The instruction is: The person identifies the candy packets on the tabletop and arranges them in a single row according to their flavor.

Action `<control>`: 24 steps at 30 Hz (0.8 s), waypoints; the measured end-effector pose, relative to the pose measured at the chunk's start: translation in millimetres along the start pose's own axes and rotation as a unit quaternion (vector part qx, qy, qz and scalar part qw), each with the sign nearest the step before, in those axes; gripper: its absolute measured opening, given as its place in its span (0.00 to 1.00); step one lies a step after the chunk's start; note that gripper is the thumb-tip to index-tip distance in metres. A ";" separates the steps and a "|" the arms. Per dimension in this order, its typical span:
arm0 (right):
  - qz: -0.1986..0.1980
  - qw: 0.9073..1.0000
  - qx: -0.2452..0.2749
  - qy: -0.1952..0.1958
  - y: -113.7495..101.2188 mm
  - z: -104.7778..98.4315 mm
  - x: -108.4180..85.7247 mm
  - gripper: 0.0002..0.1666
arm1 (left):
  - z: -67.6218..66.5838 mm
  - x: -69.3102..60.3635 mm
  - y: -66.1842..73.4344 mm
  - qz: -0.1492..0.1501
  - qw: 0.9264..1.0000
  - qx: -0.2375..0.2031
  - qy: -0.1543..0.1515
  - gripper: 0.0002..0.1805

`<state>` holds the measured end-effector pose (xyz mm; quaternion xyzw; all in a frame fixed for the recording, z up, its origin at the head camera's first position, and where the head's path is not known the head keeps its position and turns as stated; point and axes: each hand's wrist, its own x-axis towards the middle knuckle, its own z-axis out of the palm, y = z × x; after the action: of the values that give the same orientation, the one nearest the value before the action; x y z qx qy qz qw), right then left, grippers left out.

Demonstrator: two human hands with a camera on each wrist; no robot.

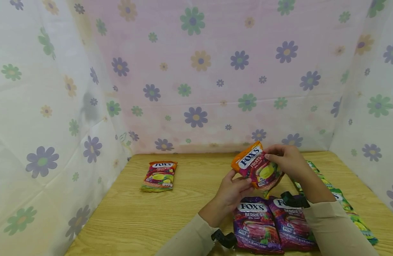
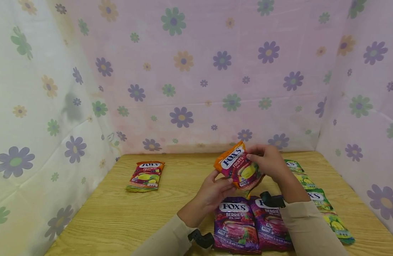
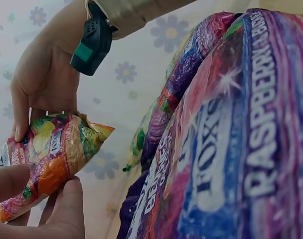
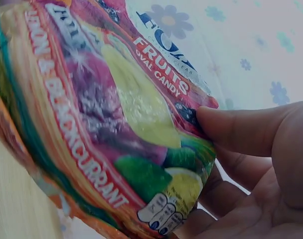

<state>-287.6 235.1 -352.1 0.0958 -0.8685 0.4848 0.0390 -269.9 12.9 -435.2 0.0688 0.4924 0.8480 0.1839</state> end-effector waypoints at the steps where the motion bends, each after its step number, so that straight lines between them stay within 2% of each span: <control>1: 0.002 1.000 0.005 -0.004 -0.7 0.1 -0.2 0.20 | -0.6 0.5 0.2 0.002 1.000 0.002 0.001 0.28; 6: 0.008 0.999 0.019 -0.028 -3.3 0.4 -0.2 0.19 | -3.7 2.4 1.6 0.009 1.000 0.019 0.010 0.29; 14: -0.005 0.997 0.049 -0.067 -5.1 2.0 1.2 0.17 | -7.1 4.7 8.7 0.028 0.998 0.044 0.026 0.30; 20: 0.018 0.996 0.050 -0.071 -5.2 -0.3 -1.3 0.27 | -9.6 2.7 16.0 0.018 0.998 0.058 0.020 0.29; 24: 0.021 0.995 0.057 -0.075 -4.8 0.3 -3.1 0.37 | -11.9 2.1 19.7 0.010 0.997 0.069 0.020 0.29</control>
<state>-283.5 232.7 -348.7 0.1159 -0.8415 0.5260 -0.0421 -280.1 -4.8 -424.5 0.0695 0.5524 0.8151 0.1601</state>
